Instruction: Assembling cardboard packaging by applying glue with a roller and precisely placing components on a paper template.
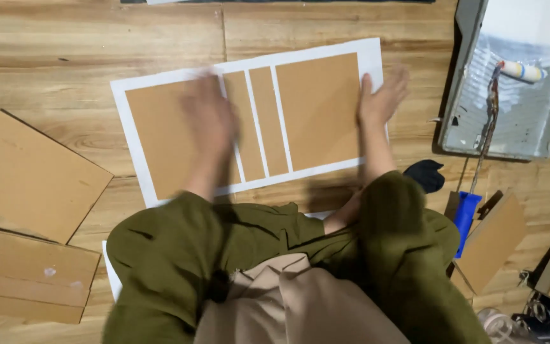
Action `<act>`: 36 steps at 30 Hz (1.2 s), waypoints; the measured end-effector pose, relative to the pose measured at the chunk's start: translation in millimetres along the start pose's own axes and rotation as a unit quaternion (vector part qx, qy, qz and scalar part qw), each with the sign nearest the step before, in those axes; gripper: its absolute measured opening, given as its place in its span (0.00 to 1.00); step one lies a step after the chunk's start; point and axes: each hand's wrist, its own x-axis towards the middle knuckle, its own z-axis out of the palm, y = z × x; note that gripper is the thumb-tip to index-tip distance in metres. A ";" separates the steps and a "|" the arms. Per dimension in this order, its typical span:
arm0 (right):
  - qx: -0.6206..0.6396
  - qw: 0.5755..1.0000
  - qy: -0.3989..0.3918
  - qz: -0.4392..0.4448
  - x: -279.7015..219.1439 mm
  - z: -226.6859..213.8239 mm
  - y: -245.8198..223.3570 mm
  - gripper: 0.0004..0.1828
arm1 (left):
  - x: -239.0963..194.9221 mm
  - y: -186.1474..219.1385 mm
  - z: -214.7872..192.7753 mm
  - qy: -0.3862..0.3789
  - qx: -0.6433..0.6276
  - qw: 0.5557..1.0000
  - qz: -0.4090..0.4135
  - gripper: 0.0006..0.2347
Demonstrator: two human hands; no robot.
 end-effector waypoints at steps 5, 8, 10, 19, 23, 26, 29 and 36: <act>-0.010 0.995 -0.099 0.002 22.2 -26.3 -0.5 0.45 | 38.4 -108.0 -52.6 -0.166 0.044 0.976 -0.133 0.35; 0.029 0.988 -0.149 0.018 42.0 -8.3 7.2 0.44 | 53.2 -150.9 -43.4 -0.208 0.095 0.970 -0.075 0.41; 0.045 0.982 -0.178 0.052 48.5 8.2 15.6 0.45 | 52.9 -169.5 -33.9 -0.238 0.135 0.960 -0.061 0.41; 0.239 0.944 -0.196 -0.115 33.0 -96.2 -22.8 0.17 | 50.0 -126.4 -91.6 -0.398 0.096 0.908 -0.094 0.14; 0.239 0.934 -0.101 -0.247 50.8 -159.9 -13.2 0.13 | 47.0 -98.2 -163.7 -0.258 0.050 0.965 0.024 0.08; 0.283 0.899 -0.041 -0.332 48.7 -225.0 -17.9 0.12 | 33.1 -65.8 -235.6 -0.125 -0.043 0.980 0.145 0.06; 0.275 0.882 0.006 -0.382 13.6 -286.9 -28.9 0.13 | 7.2 -42.8 -278.8 -0.061 -0.034 0.968 0.239 0.06; 0.155 0.947 -0.097 -0.263 -35.8 -265.1 54.7 0.19 | -68.6 -28.7 -219.2 -0.210 0.118 0.952 0.188 0.12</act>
